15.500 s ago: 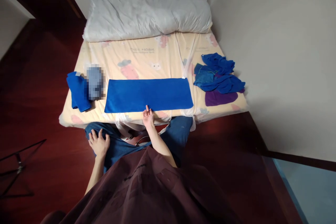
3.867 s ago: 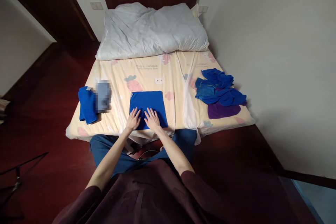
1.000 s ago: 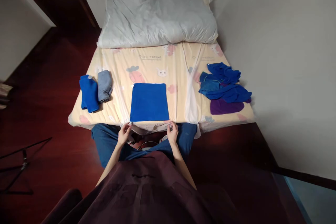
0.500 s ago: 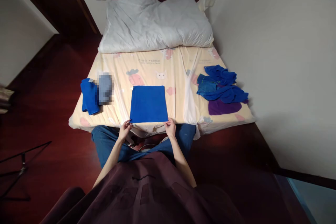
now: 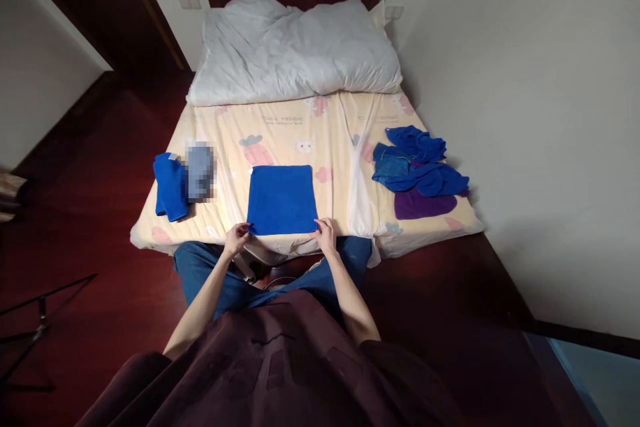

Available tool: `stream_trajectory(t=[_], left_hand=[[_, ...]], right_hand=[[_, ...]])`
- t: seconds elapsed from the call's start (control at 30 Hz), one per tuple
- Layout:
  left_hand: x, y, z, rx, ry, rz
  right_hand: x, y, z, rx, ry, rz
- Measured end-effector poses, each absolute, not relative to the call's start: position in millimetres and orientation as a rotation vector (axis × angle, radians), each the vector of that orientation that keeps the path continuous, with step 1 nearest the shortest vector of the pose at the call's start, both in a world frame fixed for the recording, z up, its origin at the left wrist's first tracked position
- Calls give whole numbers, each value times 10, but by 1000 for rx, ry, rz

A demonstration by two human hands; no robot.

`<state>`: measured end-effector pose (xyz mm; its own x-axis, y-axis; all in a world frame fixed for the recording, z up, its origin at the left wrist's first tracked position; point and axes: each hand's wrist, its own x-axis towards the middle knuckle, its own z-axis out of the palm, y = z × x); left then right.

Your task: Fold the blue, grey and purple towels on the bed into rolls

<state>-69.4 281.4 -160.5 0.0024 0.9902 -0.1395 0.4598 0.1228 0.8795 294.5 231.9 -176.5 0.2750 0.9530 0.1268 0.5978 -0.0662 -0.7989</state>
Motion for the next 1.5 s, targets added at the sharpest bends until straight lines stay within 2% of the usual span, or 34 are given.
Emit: stream_trajectory(t=[0.33,0.6,0.77,0.97,1.5], left_hand=[[-767,2987,-1597,1893,1497,786],[-844,3147,-1657,1799,1429,794],[-848,3216,-1788,1800,1422,851],[-853,3169,-1938,1691,1366,1005],[-813,3150,-1942,1694,1414,999]], right_hand=[[3028,2482,-1842,-1654,-1595,633],[3041,2614,-2010,-1559,-1217,862],[3073,2663,-2055,-1531,-1166,926],[3112,2662,-2091,-1484,-1134,948],[3052,2658,-2091,-1488,-1102,900]])
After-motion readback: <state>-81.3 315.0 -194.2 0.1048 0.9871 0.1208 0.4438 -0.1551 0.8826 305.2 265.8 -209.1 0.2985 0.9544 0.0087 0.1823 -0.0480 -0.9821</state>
